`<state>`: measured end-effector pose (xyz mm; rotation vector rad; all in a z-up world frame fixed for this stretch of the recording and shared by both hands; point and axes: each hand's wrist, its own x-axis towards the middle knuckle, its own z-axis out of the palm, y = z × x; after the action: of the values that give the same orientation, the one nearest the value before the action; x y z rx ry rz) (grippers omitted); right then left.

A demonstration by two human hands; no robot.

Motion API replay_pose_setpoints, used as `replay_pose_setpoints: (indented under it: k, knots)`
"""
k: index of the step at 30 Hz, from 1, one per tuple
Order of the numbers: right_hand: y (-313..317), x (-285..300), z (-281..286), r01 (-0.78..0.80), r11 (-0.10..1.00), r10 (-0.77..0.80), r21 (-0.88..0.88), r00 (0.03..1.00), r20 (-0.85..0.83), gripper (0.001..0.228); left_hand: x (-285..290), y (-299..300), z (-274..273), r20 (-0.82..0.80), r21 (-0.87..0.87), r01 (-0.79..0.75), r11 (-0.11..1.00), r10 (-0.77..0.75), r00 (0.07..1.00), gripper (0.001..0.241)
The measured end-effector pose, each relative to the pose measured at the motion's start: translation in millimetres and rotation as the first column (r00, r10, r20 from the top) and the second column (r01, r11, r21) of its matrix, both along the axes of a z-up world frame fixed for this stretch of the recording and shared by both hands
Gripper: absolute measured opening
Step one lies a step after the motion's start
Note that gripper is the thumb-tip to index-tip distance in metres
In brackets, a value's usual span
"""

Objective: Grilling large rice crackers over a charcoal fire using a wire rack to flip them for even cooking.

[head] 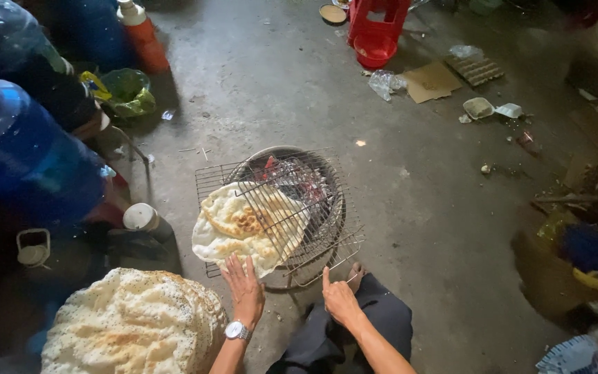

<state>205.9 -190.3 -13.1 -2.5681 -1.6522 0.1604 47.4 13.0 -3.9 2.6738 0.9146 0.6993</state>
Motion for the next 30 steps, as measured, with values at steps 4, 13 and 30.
replay_pose_setpoints:
  k: [4, 13, 30]
  knots:
    - [1, -1, 5, -0.028, 0.999, 0.03, -0.031, 0.998, 0.047, 0.067, 11, 1, 4, 0.002, 0.022, 0.025, 0.999, -0.025, 1.0, 0.088]
    - [0, 0, 0, -0.018, 1.0, 0.019, -0.022, 0.999, 0.05, 0.067, 23, 15, -16, -0.149, 0.108, 0.029, 0.994, -0.013, 0.989, 0.088]
    - [3, 19, 101, 0.016, 0.999, -0.018, 0.043, 0.998, 0.057, 0.059, 31, 34, 34, -0.248, 0.244, 0.179, 0.953, -0.117, 0.962, 0.053]
